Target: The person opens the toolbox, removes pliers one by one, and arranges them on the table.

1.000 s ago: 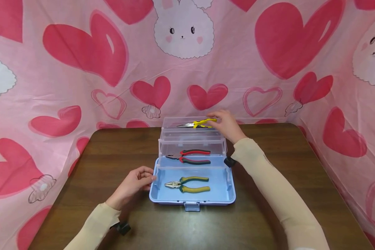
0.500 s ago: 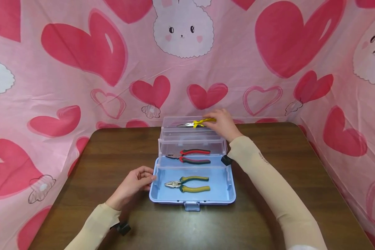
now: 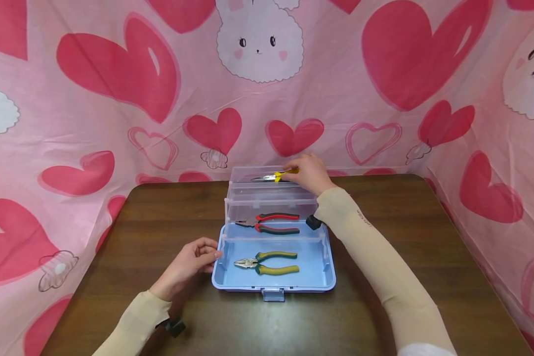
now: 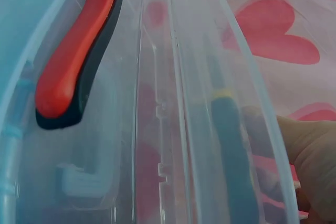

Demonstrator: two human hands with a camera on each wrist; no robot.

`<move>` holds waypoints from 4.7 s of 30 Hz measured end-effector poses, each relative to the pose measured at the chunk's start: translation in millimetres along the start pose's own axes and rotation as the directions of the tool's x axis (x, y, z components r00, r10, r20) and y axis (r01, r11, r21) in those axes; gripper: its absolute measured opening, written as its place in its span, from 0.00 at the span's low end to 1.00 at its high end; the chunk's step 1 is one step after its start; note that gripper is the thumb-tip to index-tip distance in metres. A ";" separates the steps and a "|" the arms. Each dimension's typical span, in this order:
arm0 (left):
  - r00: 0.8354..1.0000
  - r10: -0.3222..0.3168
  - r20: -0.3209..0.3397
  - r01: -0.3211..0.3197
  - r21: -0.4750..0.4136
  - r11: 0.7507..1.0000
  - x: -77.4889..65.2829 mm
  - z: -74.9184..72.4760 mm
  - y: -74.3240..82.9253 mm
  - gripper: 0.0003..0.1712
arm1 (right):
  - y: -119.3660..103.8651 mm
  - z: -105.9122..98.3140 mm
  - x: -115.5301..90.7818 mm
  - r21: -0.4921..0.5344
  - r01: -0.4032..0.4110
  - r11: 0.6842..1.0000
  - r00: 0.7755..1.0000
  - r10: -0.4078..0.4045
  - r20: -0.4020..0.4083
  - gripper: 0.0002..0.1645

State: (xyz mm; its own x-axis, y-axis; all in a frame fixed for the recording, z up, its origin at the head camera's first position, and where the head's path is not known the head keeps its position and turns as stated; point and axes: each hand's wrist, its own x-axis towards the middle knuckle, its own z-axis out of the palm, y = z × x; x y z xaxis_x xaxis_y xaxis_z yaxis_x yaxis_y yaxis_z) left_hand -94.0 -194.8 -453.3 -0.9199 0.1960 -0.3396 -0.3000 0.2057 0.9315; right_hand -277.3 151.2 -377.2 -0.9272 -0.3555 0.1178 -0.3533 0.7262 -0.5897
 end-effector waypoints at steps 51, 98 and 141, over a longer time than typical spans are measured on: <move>1.000 0.000 -0.003 0.000 0.012 1.000 -2.3 2.0 1.7 0.22 | -7.0 -4.3 10.0 -0.207 0.035 0.978 0.996 -0.018 0.085 0.25; 1.000 -0.016 -0.015 0.016 0.000 1.000 -2.3 3.5 -2.1 0.20 | -17.0 -18.2 12.7 -0.408 0.201 0.891 0.979 -0.172 0.106 0.26; 1.000 -0.014 -0.010 0.013 -0.051 0.999 -2.4 3.0 -6.1 0.20 | 68.0 -70.0 -126.6 -0.145 0.003 0.989 0.987 -0.027 -0.161 0.23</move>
State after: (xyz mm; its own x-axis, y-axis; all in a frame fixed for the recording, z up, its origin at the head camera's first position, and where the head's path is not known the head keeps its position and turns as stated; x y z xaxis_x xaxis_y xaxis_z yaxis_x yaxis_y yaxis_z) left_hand -89.2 -193.6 -458.6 -0.9183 0.1833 -0.3509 -0.3246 0.1589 0.9324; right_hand -192.7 286.7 -376.2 -0.9254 -0.2753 0.2605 -0.3704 0.8027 -0.4674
